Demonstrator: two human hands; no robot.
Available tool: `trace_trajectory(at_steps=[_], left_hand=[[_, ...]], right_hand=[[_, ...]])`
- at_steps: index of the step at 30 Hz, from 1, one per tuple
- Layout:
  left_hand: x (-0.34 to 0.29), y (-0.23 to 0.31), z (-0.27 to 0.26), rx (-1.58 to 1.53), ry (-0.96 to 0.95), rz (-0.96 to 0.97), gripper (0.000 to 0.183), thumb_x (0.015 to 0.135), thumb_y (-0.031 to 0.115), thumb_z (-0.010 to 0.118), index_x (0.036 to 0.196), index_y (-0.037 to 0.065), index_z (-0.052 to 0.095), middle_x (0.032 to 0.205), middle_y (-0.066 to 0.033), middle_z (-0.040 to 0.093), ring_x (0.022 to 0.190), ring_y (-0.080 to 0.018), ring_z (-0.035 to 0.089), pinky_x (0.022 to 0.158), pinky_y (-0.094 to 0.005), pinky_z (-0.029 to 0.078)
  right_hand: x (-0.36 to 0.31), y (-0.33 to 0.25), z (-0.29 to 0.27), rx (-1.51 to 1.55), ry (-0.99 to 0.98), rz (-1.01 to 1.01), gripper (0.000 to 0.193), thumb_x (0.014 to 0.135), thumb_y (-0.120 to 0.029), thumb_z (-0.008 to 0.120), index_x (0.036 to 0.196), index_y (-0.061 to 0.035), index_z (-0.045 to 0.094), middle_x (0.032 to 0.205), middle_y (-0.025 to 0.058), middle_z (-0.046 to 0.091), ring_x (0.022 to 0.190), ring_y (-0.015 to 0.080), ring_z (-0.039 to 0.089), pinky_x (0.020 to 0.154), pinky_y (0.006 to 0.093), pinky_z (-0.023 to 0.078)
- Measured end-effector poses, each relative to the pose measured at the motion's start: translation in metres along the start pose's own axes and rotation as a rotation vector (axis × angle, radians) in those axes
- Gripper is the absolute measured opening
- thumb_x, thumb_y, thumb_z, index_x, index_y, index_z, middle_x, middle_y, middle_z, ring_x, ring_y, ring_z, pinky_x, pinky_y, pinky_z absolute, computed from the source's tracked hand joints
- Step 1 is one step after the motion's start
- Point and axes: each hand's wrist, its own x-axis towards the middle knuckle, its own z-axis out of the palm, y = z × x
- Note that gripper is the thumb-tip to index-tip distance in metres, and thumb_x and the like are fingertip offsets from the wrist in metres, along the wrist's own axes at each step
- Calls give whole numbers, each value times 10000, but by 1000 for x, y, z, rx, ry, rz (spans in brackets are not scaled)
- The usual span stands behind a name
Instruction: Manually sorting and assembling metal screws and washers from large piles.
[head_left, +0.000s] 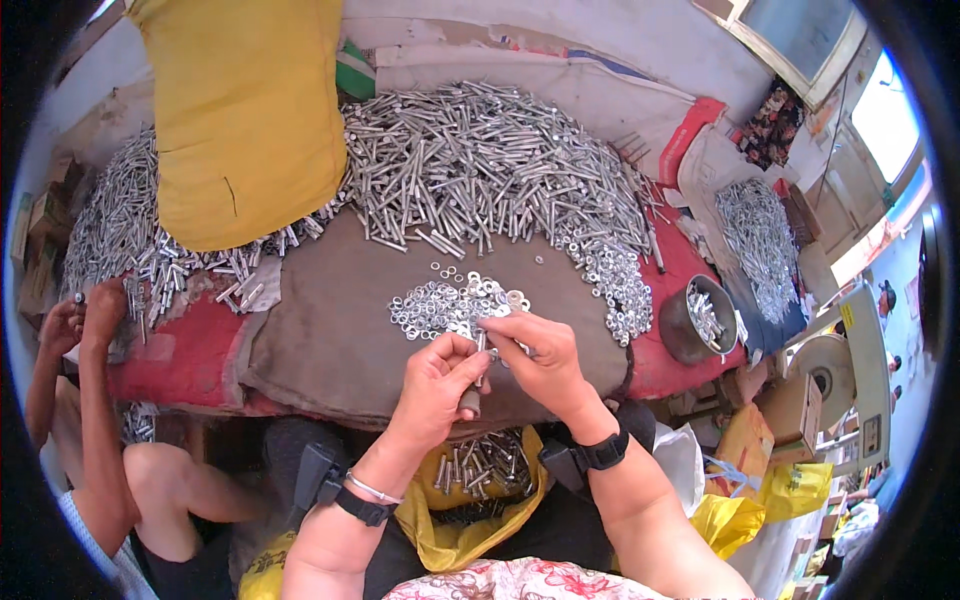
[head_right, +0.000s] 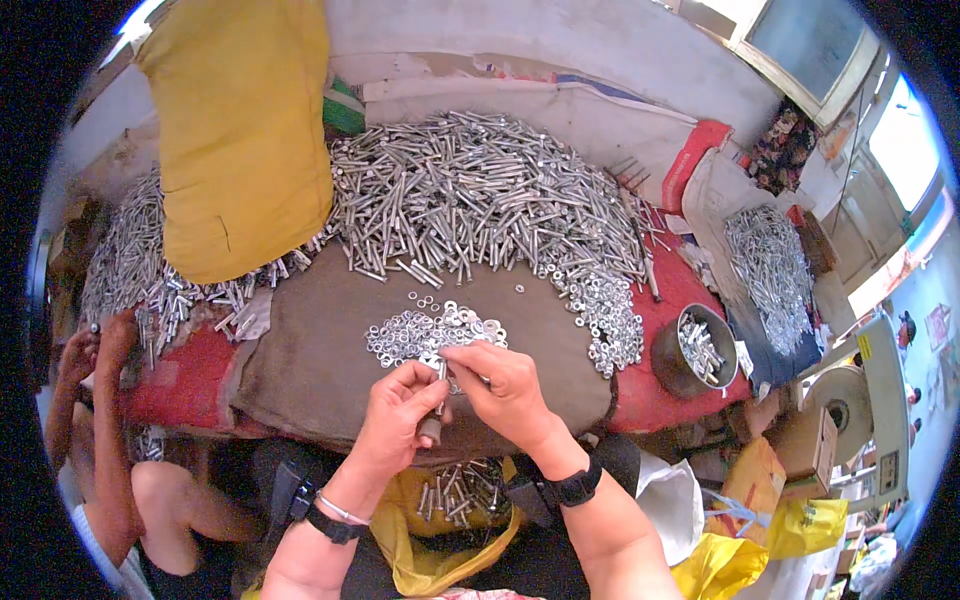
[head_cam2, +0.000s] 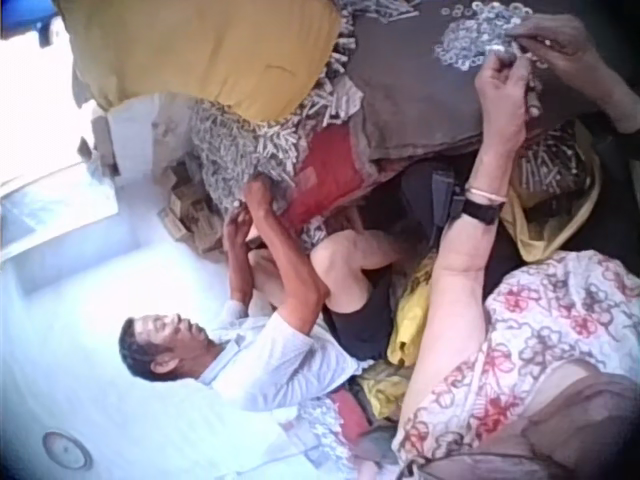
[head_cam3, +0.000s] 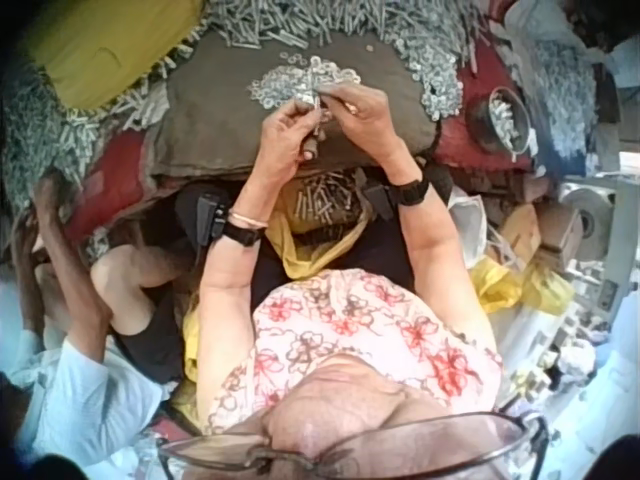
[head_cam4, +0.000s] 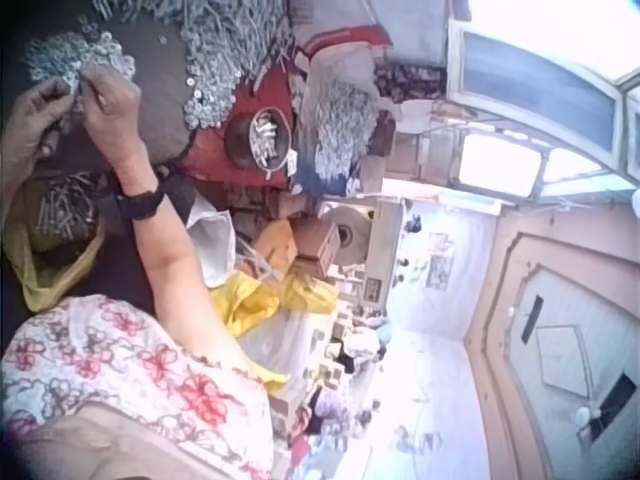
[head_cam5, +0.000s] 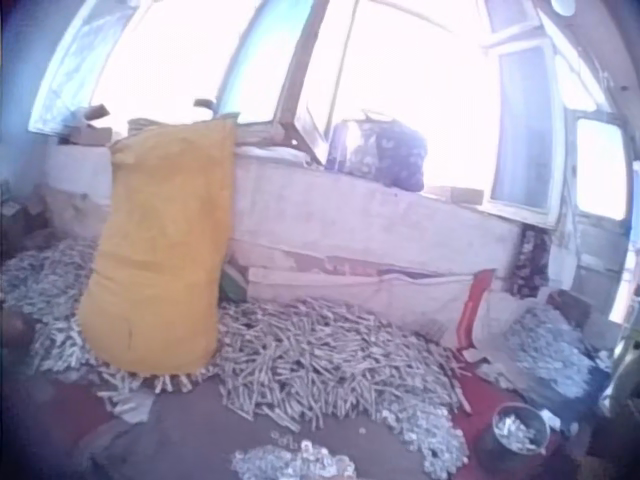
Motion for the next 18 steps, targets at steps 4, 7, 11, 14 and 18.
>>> trace_trajectory(at_steps=[4, 7, 11, 14, 18], left_hand=[[-1, 3, -3, 82, 86, 29, 81, 919, 138, 626, 905, 74, 578, 692, -8, 621, 465, -27, 506, 372, -149, 390], [-4, 2, -7, -7, 146, 57, 71, 919, 137, 624, 915, 82, 579, 721, -4, 616, 507, -27, 520, 374, -149, 376], [-2, 9, -7, -58, 242, 104, 61, 926, 139, 613, 917, 88, 581, 738, 0, 605, 526, -21, 515, 380, -145, 370], [0, 5, -15, -32, 309, 220, 92, 939, 175, 609, 914, 91, 579, 721, 10, 600, 516, -12, 490, 391, -142, 359], [2, 0, -14, -28, 299, 229, 112, 939, 193, 614, 918, 89, 578, 723, 3, 621, 526, -9, 502, 397, -136, 356]], right_hand=[[1, 0, 6, -223, -20, -200, 260, 765, 26, 643, 1020, -26, 656, 872, 127, 671, 734, 296, 656, 654, 359, 531], [9, -2, 13, -278, -62, -311, 308, 740, 2, 647, 1046, -29, 639, 864, 121, 663, 721, 300, 648, 643, 379, 530], [39, -5, 20, -215, -183, -279, 343, 723, -21, 655, 1064, -34, 634, 848, 126, 661, 725, 302, 650, 629, 387, 528], [71, 12, 30, -162, -40, -344, 312, 715, -39, 636, 1027, -47, 636, 801, 128, 643, 709, 308, 646, 598, 392, 521], [92, 56, 47, -652, -192, -325, 72, 757, -68, 603, 824, -50, 621, 743, 117, 591, 687, 311, 611, 598, 410, 482]])
